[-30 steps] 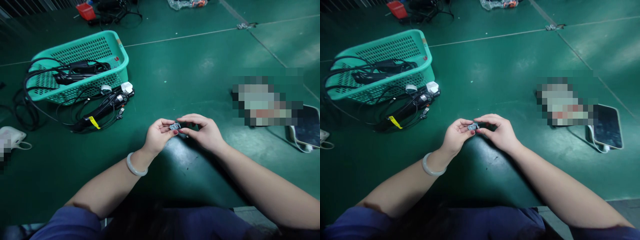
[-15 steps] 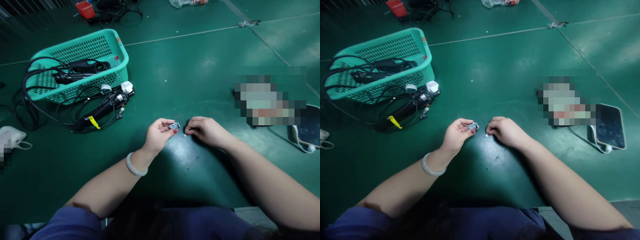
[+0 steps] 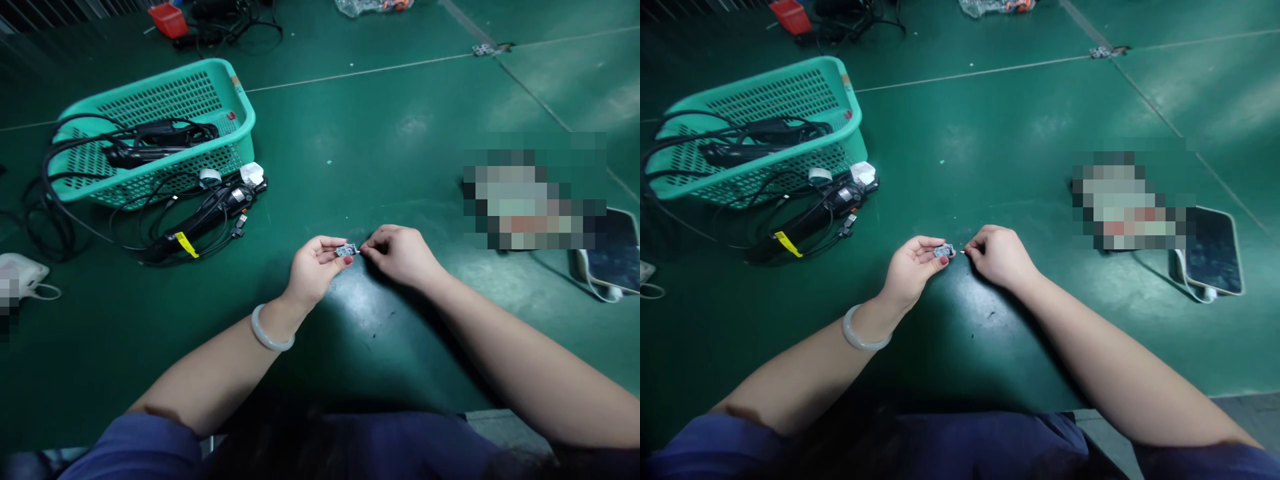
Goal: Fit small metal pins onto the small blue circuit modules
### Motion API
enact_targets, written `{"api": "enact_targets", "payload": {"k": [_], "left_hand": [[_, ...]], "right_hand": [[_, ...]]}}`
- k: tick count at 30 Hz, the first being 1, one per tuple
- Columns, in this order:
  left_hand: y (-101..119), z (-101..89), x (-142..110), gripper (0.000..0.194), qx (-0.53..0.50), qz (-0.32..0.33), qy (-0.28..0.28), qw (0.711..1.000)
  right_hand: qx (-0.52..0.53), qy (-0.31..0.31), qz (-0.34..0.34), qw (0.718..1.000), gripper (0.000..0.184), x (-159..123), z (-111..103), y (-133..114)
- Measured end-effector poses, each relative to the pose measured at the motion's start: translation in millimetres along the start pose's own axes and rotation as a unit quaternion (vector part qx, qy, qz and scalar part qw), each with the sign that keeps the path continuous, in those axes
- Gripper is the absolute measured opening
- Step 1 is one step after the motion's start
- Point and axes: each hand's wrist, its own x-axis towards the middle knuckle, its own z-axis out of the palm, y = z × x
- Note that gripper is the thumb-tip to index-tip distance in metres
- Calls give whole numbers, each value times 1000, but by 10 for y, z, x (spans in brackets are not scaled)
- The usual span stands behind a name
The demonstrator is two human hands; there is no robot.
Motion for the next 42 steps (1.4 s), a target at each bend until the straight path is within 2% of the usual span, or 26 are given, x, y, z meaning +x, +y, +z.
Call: {"api": "enact_targets", "payload": {"k": [5,8,11,14,16,19,25,35,38,42], "left_hand": [[-1,4,-1,39,1,3,0,1000],[9,6,-3,38,7,6,1,1000],[16,6,-6,37,11,8,8,1000],[12,3,-6,36,5,10,12,1000],[7,3,-3,36,2,11,11,1000],[3,4,0,36,-1,11,13,1000],[2,4,1,35,-2,12,11,1000],[8,9,6,34,-6,10,17,1000],[-10,4,11,34,3,10,12,1000],[-30,6,10,33,15,12,-3,1000]], "right_hand": [[29,-21,106,994,10,132,20,-1],[33,-11,129,991,14,149,22,25],[41,-10,70,997,17,112,-1,100],[59,-29,-63,996,17,70,-38,209],[55,-44,-126,990,20,62,-55,263],[35,-71,-169,982,23,77,-58,288],[8,-96,-176,980,14,71,-67,236],[-37,-113,-186,975,19,8,-83,178],[-48,-85,-182,978,21,10,-106,178],[-15,30,-158,987,17,-25,-192,97]]}}
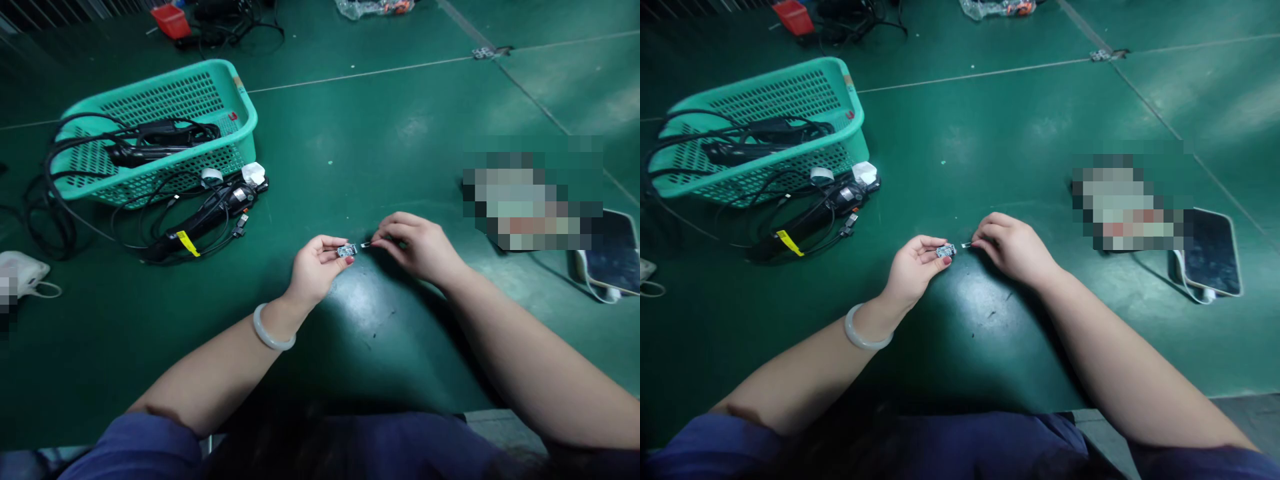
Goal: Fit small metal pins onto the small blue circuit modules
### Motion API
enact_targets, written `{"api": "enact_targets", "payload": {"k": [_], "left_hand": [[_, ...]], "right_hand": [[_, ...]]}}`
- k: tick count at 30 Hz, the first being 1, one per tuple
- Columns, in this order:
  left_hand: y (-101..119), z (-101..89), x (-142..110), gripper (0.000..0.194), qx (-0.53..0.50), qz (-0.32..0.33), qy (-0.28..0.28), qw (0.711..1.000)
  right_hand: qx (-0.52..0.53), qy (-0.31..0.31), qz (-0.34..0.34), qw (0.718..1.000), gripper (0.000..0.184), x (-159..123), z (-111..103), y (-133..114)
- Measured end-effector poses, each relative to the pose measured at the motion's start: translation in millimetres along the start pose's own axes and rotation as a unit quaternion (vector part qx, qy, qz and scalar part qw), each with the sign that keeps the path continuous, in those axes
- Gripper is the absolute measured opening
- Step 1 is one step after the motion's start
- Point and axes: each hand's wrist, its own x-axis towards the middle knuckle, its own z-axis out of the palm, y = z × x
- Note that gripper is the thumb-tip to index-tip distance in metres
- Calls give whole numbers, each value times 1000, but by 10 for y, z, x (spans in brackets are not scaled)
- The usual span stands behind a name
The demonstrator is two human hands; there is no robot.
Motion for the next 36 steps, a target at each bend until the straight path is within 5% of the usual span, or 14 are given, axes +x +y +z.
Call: {"api": "enact_targets", "payload": {"k": [3,13,18,22,27,31,36], "left_hand": [[2,6,-7,33,4,-1,-8,1000],[8,15,-7,36,-7,-5,-6,1000],[23,9,-8,31,-38,-5,-5,999],[66,5,-18,28,-108,-9,9,994],[167,-38,-41,22,-211,-45,74,974],[256,-250,-140,22,-193,-52,136,970],[390,-821,-445,29,-60,-49,221,972]], "right_hand": [[-13,52,8,999,14,-6,-19,-134],[-36,31,-35,998,17,7,114,-270],[4,82,-22,996,15,9,70,-296],[51,126,38,990,14,20,125,-199],[126,98,85,984,18,31,293,49],[160,103,138,972,20,34,346,161],[162,104,134,972,24,20,343,160]]}}
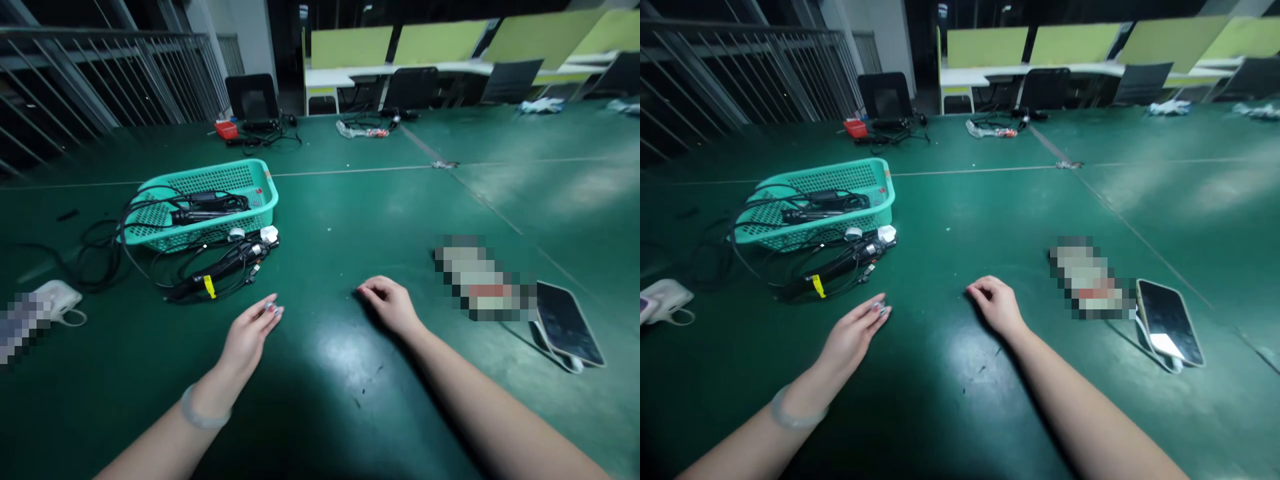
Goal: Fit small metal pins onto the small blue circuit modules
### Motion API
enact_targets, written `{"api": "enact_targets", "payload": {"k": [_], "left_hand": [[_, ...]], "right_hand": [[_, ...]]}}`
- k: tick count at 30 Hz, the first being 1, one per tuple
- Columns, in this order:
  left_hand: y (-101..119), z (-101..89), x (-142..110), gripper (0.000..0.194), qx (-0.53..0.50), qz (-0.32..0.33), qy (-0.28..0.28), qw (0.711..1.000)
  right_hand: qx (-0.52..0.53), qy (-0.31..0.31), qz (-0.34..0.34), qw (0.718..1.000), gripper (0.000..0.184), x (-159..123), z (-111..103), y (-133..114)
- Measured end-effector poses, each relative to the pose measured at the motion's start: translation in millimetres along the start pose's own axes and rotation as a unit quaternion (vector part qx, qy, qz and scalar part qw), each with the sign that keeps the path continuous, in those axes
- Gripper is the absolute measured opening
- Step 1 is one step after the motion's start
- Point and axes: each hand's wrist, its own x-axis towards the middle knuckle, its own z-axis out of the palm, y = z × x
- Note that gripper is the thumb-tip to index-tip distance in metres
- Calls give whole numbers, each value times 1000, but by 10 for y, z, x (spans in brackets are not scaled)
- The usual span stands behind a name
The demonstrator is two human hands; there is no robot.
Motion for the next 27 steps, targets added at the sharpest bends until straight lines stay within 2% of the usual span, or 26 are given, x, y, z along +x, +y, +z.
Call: {"api": "enact_targets", "payload": {"k": [3,6,9,12,17,20,22,24,27], "left_hand": [[143,-375,-18,44,153,28,50,987],[251,-588,-15,44,356,87,95,926],[291,-620,2,38,491,160,80,852],[288,-555,25,33,563,223,46,795],[279,-508,76,29,578,312,3,754],[269,-554,119,32,567,327,-2,756],[238,-581,152,33,537,304,8,786],[180,-568,185,33,490,269,25,829],[52,-394,211,30,425,245,34,871]], "right_hand": [[-7,-2,-8,1000,25,-3,7,-9],[-11,-2,-12,1000,25,4,14,-14],[-12,-3,-9,1000,26,9,13,-23],[-9,-7,-1,1000,26,5,5,-30],[3,-17,22,1000,25,-13,-8,-28],[-2,-27,19,999,24,-19,-13,-29],[-8,-29,13,999,25,-22,-17,-36],[-10,-30,10,999,25,-25,-21,-44],[-10,-36,11,999,24,-30,-27,-59]]}}
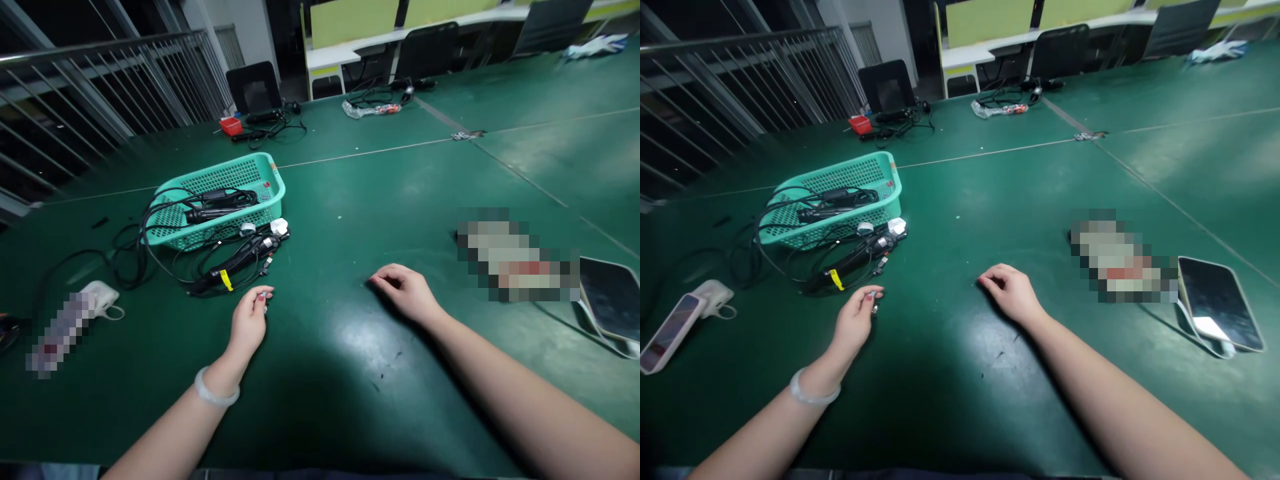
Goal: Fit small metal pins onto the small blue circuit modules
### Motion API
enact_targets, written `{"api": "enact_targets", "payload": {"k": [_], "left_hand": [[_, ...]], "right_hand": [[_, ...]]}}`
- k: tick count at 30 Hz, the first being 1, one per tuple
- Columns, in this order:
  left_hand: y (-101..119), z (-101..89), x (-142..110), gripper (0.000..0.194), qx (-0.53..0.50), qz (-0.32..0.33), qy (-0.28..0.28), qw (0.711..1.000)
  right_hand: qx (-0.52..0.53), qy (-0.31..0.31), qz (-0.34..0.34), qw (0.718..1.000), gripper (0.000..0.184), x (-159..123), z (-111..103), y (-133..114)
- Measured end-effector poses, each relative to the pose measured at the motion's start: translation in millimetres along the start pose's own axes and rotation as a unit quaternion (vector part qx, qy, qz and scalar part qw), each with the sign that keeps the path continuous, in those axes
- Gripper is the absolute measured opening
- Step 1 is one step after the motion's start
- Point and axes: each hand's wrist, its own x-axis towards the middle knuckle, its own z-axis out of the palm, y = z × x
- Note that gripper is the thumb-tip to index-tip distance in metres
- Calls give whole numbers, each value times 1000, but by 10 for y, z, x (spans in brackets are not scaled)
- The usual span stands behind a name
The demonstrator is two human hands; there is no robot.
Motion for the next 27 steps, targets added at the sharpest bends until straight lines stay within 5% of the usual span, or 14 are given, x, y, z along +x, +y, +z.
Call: {"api": "enact_targets", "payload": {"k": [5,10,15,27], "left_hand": [[434,649,-3,23,-136,24,-63,988],[872,1160,4,19,-393,-74,-155,903],[932,1186,-42,14,-480,-134,-133,857],[797,1211,-15,19,-449,-119,-175,868]], "right_hand": [[1,-20,2,1000,22,-22,15,-31],[-7,-83,-39,996,19,-73,34,-83],[-35,-92,-43,994,28,-64,51,-107],[-80,-83,-38,993,14,-57,82,-218]]}}
